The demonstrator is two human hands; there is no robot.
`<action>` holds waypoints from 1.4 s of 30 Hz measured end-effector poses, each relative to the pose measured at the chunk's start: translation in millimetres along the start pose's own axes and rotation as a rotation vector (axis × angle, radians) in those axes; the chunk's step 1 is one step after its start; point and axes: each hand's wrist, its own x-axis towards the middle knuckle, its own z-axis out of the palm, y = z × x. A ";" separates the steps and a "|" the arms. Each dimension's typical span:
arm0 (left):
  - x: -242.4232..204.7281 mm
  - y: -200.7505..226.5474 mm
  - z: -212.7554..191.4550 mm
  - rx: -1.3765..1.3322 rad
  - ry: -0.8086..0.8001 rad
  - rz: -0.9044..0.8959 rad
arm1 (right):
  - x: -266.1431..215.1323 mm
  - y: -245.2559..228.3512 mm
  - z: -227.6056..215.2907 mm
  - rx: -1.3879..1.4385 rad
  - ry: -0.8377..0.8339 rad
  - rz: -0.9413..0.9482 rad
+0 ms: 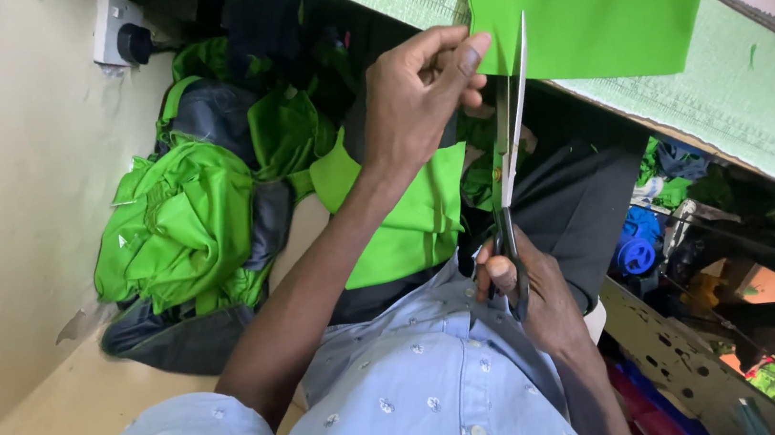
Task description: Cutting green fabric into specific shapes using scissors on a sewing table
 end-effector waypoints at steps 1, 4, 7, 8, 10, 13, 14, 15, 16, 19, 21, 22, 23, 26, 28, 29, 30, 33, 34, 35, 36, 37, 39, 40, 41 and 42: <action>1.4 8.5 -0.5 0.102 -0.009 -0.023 | 0.4 -1.7 0.3 -0.013 -0.001 0.003; 1.5 18.1 6.5 0.194 0.008 0.091 | 6.6 0.2 3.7 -0.020 0.013 -0.035; 0.2 17.5 6.2 0.183 0.001 0.051 | 12.1 -1.2 3.4 -0.056 0.007 -0.023; 0.6 17.3 6.4 0.180 0.000 0.047 | 14.2 -4.2 3.2 -0.058 0.007 -0.019; 0.3 16.3 6.7 0.170 0.001 0.037 | 18.0 -9.2 3.2 -0.102 0.025 0.010; -0.3 20.7 7.4 0.175 0.009 0.022 | 19.9 -8.3 4.7 -0.053 0.031 -0.032; -0.1 20.8 8.0 0.176 0.015 0.020 | 20.3 -7.1 5.2 -0.054 0.024 -0.033; 0.1 20.8 8.3 0.174 0.020 0.022 | 20.8 -5.9 5.9 -0.031 0.055 -0.050; -0.8 20.4 9.0 0.171 0.025 0.021 | 20.3 -4.4 6.6 -0.008 0.084 -0.064; -0.8 14.6 10.8 0.203 0.040 0.038 | 13.9 -3.1 9.2 -0.027 0.189 -0.011; -1.5 15.7 9.2 0.200 0.040 0.038 | 11.6 -8.9 9.1 0.029 0.191 0.017; -0.1 17.2 9.3 0.197 0.032 0.048 | 11.1 -12.3 8.5 0.090 0.204 0.039; -2.5 16.2 10.6 0.191 0.034 0.052 | 8.4 -15.8 3.9 0.085 0.207 0.037; -0.5 11.6 7.8 0.213 0.038 0.046 | 20.0 -18.8 -9.5 0.057 0.075 0.011; -0.2 5.9 9.2 -0.033 0.046 -0.034 | 33.5 -10.4 -20.3 -0.005 0.026 -0.201; -3.2 4.2 9.6 -0.041 0.041 -0.036 | 37.3 -9.7 -20.2 -0.010 0.033 -0.196; -2.2 2.7 8.6 -0.037 0.039 -0.029 | 45.9 -9.8 -21.1 0.015 0.029 -0.215; -1.1 4.2 8.2 -0.028 0.052 -0.020 | 58.6 -12.6 -21.4 0.045 0.053 -0.225; -2.6 4.9 8.7 -0.021 0.061 -0.032 | 59.6 -13.1 -21.0 0.056 0.082 -0.202; -2.8 4.8 9.6 -0.023 0.070 -0.030 | 57.8 -13.9 -20.0 0.051 0.075 -0.206; -2.4 4.9 9.9 -0.027 0.070 -0.026 | 56.8 -14.7 -18.6 0.100 0.131 -0.173; -2.2 5.3 10.6 -0.032 0.069 -0.022 | 55.4 -15.6 -17.5 0.149 0.186 -0.140; -1.4 5.3 7.8 -0.006 0.059 -0.033 | 55.4 -17.8 -18.3 0.166 0.164 -0.136; -0.5 5.3 6.4 0.026 0.048 -0.046 | 56.1 -18.6 -18.7 0.188 0.139 -0.132; -0.3 5.8 8.0 0.024 0.048 -0.038 | 58.0 -22.0 -24.0 0.185 0.142 -0.139; -1.2 6.3 8.0 0.016 0.052 -0.046 | 60.0 -25.2 -27.8 0.168 0.087 -0.126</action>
